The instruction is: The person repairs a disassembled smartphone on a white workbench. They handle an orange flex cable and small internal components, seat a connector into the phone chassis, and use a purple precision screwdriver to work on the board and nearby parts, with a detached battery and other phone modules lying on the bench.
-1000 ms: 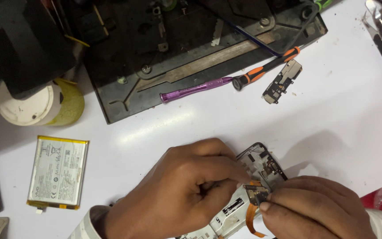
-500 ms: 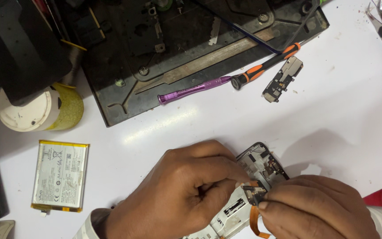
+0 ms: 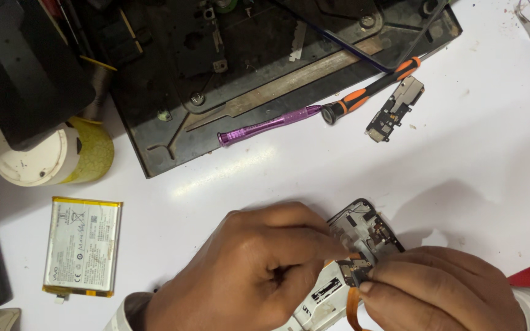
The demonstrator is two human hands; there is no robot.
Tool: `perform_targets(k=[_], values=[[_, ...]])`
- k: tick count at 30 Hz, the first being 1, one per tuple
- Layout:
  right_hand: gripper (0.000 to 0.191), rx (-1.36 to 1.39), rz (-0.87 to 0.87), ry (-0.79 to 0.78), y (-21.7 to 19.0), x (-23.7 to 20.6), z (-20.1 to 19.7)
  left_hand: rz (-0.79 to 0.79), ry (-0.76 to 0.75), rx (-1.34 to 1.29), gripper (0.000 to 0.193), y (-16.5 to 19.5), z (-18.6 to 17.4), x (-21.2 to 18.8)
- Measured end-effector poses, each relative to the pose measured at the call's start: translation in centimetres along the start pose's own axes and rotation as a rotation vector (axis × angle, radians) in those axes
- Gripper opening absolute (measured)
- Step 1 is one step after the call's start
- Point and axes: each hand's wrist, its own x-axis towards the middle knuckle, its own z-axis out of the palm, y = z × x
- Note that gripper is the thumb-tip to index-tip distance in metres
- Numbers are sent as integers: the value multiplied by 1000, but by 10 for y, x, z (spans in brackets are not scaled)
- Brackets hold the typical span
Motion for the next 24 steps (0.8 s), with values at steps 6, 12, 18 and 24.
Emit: perform_targets(k=[6,12,18,24], values=[[15,-13,-18,-31,14,-10,-3,58,31,15,23,2,7,11],[17,-46,-4,-39,13,-18,-2,90,33,37,18,4,6,12],[16,-38,39,-30,10,-18,-2,189,50,115,14,6,6,13],[18,-39,43,-10,10,-14,-3,267,76,232,8,7,8,13]])
